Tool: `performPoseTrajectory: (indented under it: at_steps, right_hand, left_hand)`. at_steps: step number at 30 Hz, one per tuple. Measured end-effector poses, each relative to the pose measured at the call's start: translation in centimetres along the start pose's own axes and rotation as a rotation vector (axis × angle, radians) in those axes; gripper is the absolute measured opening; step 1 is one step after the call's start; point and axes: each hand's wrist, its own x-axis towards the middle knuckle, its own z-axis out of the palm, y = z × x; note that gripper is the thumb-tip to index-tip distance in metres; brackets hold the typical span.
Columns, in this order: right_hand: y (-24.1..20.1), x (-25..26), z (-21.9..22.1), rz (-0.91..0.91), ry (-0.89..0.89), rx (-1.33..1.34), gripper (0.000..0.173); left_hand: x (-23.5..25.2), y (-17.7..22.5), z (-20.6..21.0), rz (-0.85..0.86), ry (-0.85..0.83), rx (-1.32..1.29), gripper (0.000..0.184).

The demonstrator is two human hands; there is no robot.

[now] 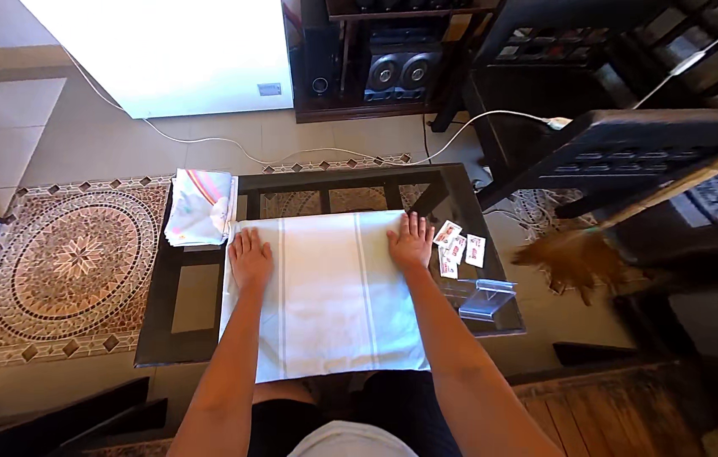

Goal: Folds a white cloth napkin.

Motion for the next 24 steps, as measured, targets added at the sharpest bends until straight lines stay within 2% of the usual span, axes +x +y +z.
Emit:
performPoseTrajectory:
  at_steps: [2, 3, 5, 6, 8, 11, 15, 18, 20, 22, 24]
  right_hand:
    - [-3.8, -1.4, 0.9, 0.000, 0.052, 0.000, 0.061]
    - [-6.4, -2.7, 1.4, -0.080, -0.002, 0.007, 0.059]
    - [-11.3, -5.4, 2.1, -0.318, -0.209, 0.064, 0.054]
    - [-12.7, -6.1, 2.1, -0.408, -0.292, 0.082, 0.053]
    - [-12.7, -5.8, 1.9, -0.458, -0.327, 0.084, 0.052]
    - [-8.9, -2.7, 1.6, -0.375, -0.193, 0.064, 0.059]
    - [-3.3, 1.6, 0.2, -0.116, -0.122, -0.029, 0.065]
    - [-2.1, 2.4, -0.3, 0.031, -0.002, 0.077, 0.061]
    - [-2.7, 2.0, -0.8, 0.230, 0.086, 0.126, 0.057]
    - [-3.2, 1.4, -1.8, 0.354, 0.085, 0.132, 0.053]
    - [-3.4, 1.4, -3.4, 0.400, -0.025, 0.170, 0.050]
  left_hand:
    - [-1.1, 2.8, 0.3, -0.029, -0.023, -0.021, 0.055]
    - [-2.0, 4.4, 0.6, 0.037, -0.069, -0.038, 0.055]
    - [-3.7, 7.3, 1.2, 0.300, -0.200, -0.066, 0.052]
    - [-4.0, 8.1, 1.1, 0.418, -0.255, -0.072, 0.051]
    - [-3.2, 7.7, 1.0, 0.481, -0.265, -0.086, 0.049]
    - [-0.2, 4.0, 0.5, 0.329, -0.188, -0.054, 0.053]
    - [1.9, -1.5, -0.1, 0.110, -0.035, -0.041, 0.055]
    - [0.5, -1.3, -1.7, -0.111, 0.113, -0.136, 0.046]
    - [0.1, -0.9, -2.2, -0.304, 0.179, -0.198, 0.044]
    - [0.2, -0.8, -2.6, -0.397, 0.161, -0.213, 0.045]
    - [0.9, -0.7, -4.0, -0.435, 0.041, -0.256, 0.045]
